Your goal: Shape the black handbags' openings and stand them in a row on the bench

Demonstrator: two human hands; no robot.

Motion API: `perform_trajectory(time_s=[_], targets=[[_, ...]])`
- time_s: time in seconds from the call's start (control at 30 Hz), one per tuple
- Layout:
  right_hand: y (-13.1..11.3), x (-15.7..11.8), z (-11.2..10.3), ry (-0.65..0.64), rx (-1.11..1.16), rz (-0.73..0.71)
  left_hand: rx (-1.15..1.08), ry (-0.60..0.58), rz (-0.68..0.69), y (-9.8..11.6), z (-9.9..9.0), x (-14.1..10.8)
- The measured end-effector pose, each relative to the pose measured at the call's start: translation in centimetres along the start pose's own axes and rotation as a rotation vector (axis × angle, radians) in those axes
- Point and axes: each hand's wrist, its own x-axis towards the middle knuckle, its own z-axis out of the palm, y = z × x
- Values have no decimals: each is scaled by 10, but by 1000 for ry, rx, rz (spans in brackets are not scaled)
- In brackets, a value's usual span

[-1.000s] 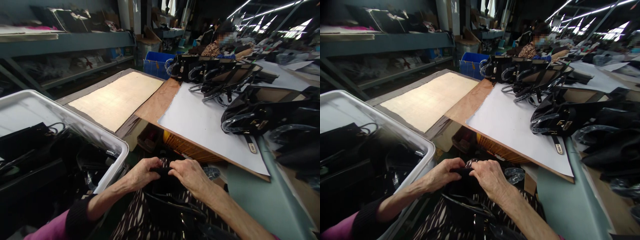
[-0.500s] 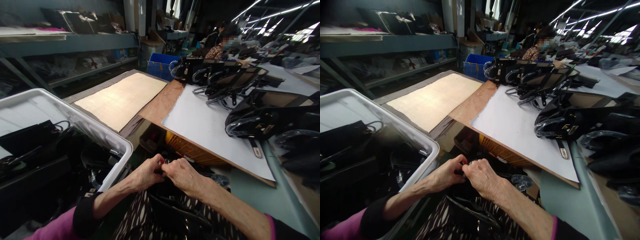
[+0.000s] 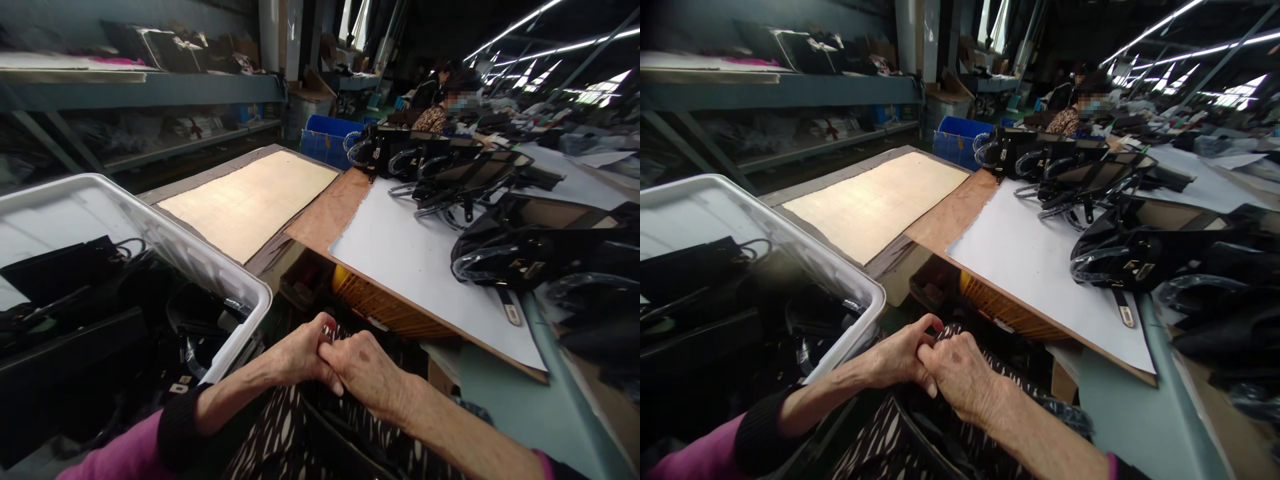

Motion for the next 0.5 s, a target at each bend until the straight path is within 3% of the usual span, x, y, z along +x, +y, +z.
perform_trajectory(time_s=[0.1,0.23,0.3,0.5], targets=[[4,-1,-5,3,61,56,-237,16,51,6,-3,-3],[25,-11,-25,-27,112,259,-287,290,99,19,-12,-14],[39,-16,-36,-25,100,357,-233,357,99,19,-14,-21],[70,-22,-42,-41,67,550,-80,165,92,5,1,-28]])
